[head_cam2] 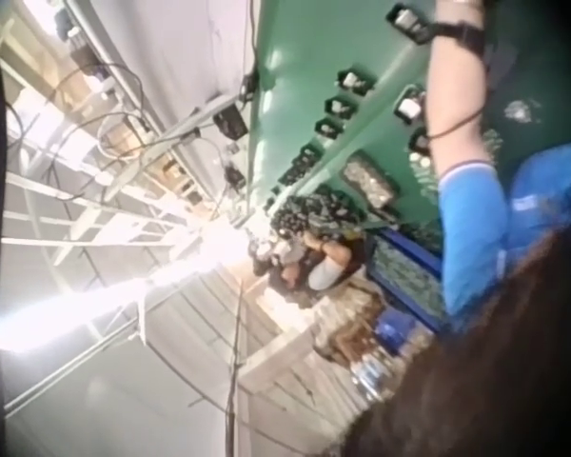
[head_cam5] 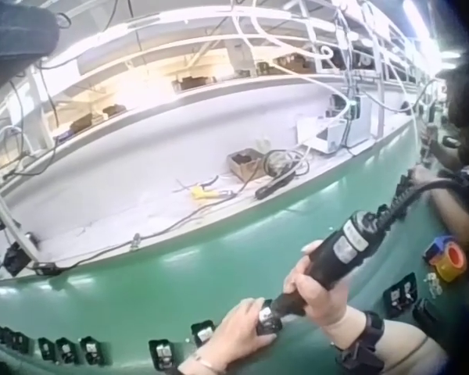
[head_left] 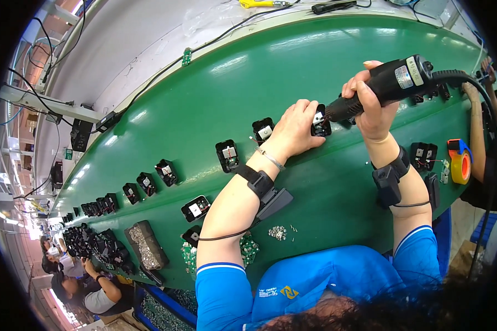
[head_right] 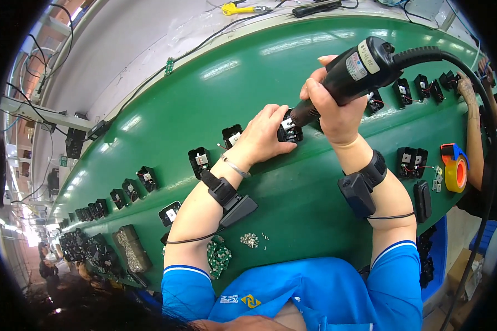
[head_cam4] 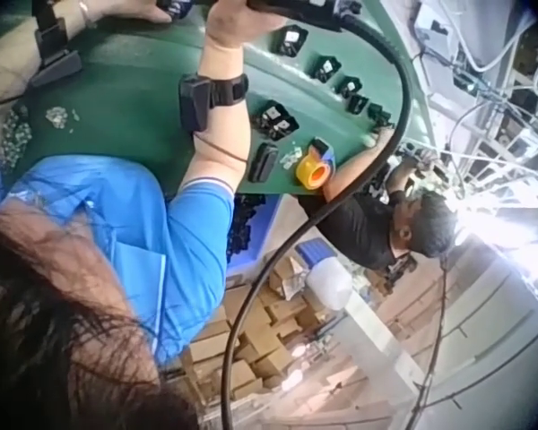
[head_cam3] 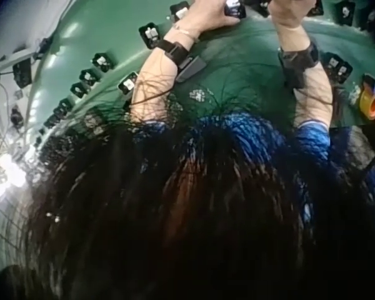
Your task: The person picks up a screw by hand, places it into a black housing, and drives it in using a power screwdriver. This process is repeated for a second screw on the same housing before the person moves the unit aside and reaches for the next one.
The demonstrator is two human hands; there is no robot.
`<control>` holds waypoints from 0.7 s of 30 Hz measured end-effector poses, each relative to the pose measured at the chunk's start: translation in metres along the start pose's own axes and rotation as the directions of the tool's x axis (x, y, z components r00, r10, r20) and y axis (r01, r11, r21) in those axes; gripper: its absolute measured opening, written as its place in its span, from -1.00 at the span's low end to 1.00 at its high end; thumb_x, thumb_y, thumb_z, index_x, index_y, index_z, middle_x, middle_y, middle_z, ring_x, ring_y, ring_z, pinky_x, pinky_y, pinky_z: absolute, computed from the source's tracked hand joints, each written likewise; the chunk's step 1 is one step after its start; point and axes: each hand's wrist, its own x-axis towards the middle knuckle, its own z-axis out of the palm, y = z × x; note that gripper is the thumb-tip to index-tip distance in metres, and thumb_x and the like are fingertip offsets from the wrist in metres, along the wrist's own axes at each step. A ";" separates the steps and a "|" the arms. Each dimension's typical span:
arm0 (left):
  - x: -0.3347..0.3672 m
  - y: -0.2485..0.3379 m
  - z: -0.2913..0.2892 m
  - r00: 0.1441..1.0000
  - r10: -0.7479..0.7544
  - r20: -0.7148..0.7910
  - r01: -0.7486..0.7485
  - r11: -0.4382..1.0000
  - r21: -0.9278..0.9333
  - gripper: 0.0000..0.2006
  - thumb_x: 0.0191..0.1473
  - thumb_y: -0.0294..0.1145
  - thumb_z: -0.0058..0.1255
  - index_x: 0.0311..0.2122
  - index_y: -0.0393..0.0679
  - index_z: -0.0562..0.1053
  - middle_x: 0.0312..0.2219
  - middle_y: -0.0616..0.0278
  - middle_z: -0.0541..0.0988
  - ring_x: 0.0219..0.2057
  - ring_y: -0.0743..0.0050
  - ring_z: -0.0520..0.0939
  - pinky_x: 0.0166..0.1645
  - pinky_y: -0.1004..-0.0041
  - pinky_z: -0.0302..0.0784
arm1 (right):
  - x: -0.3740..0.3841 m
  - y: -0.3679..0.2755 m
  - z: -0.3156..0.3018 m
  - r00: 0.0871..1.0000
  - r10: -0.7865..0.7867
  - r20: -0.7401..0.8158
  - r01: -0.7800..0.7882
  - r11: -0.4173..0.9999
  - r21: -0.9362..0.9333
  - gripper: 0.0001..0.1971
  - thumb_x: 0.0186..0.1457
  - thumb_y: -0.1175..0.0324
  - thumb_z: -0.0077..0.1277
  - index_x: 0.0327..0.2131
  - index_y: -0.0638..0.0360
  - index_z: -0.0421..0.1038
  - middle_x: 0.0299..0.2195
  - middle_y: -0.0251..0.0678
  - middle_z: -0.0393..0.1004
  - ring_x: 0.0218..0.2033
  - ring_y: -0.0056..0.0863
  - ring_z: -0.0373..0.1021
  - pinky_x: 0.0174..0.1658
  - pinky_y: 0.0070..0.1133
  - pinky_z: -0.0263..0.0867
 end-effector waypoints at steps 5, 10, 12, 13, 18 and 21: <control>0.000 0.000 0.001 0.998 -0.047 0.032 0.047 0.999 -0.015 -0.30 -0.46 -0.31 0.18 -0.10 -0.28 0.19 -0.18 0.03 0.24 -0.20 0.08 0.35 -0.14 0.36 0.32 | -0.001 0.010 -0.002 1.000 0.018 -0.013 -0.018 1.000 0.002 -0.70 -0.14 0.58 -0.17 -0.23 0.27 0.13 -0.59 -0.33 0.26 -0.60 -0.57 0.22 -0.44 -0.55 0.22; -0.003 -0.004 0.003 0.998 -0.052 0.017 0.053 0.998 -0.038 -0.32 -0.47 -0.34 0.18 -0.13 -0.25 0.17 -0.23 0.05 0.27 -0.19 0.11 0.34 -0.14 0.36 0.32 | -0.002 0.014 -0.001 0.998 0.035 -0.043 -0.034 0.999 0.032 -0.70 -0.14 0.58 -0.16 -0.24 0.27 0.14 -0.59 -0.33 0.27 -0.60 -0.56 0.23 -0.45 -0.55 0.22; -0.003 -0.005 0.002 0.998 -0.056 0.038 0.058 0.997 -0.046 -0.29 -0.47 -0.32 0.19 -0.09 -0.27 0.18 -0.18 0.04 0.24 -0.20 0.10 0.35 -0.14 0.37 0.32 | -0.002 0.015 0.000 0.997 0.054 -0.058 -0.052 0.998 0.043 -0.71 -0.15 0.58 -0.16 -0.25 0.27 0.15 -0.59 -0.33 0.27 -0.60 -0.57 0.23 -0.45 -0.55 0.22; -0.003 -0.005 0.002 0.998 -0.057 0.038 0.058 0.997 -0.046 -0.29 -0.47 -0.32 0.19 -0.09 -0.27 0.18 -0.18 0.04 0.24 -0.20 0.10 0.35 -0.14 0.37 0.32 | -0.002 0.016 0.000 0.997 0.055 -0.058 -0.052 0.998 0.043 -0.71 -0.15 0.58 -0.16 -0.25 0.27 0.15 -0.59 -0.33 0.27 -0.60 -0.57 0.23 -0.45 -0.55 0.22; -0.004 -0.007 0.003 0.999 -0.031 0.010 0.032 0.998 -0.049 -0.32 -0.48 -0.35 0.19 -0.14 -0.26 0.18 -0.25 0.05 0.27 -0.21 0.10 0.35 -0.15 0.36 0.33 | -0.001 0.020 0.000 0.995 0.071 -0.074 -0.067 0.997 0.049 -0.71 -0.15 0.59 -0.15 -0.25 0.28 0.16 -0.59 -0.33 0.27 -0.61 -0.57 0.22 -0.46 -0.55 0.22; -0.005 -0.008 0.003 0.999 -0.041 0.017 0.042 0.998 -0.048 -0.32 -0.49 -0.35 0.19 -0.14 -0.26 0.18 -0.25 0.04 0.27 -0.21 0.10 0.35 -0.15 0.36 0.33 | -0.003 0.023 0.001 0.995 0.069 -0.070 -0.066 0.997 0.044 -0.71 -0.15 0.59 -0.15 -0.25 0.28 0.16 -0.59 -0.33 0.27 -0.61 -0.57 0.22 -0.46 -0.55 0.22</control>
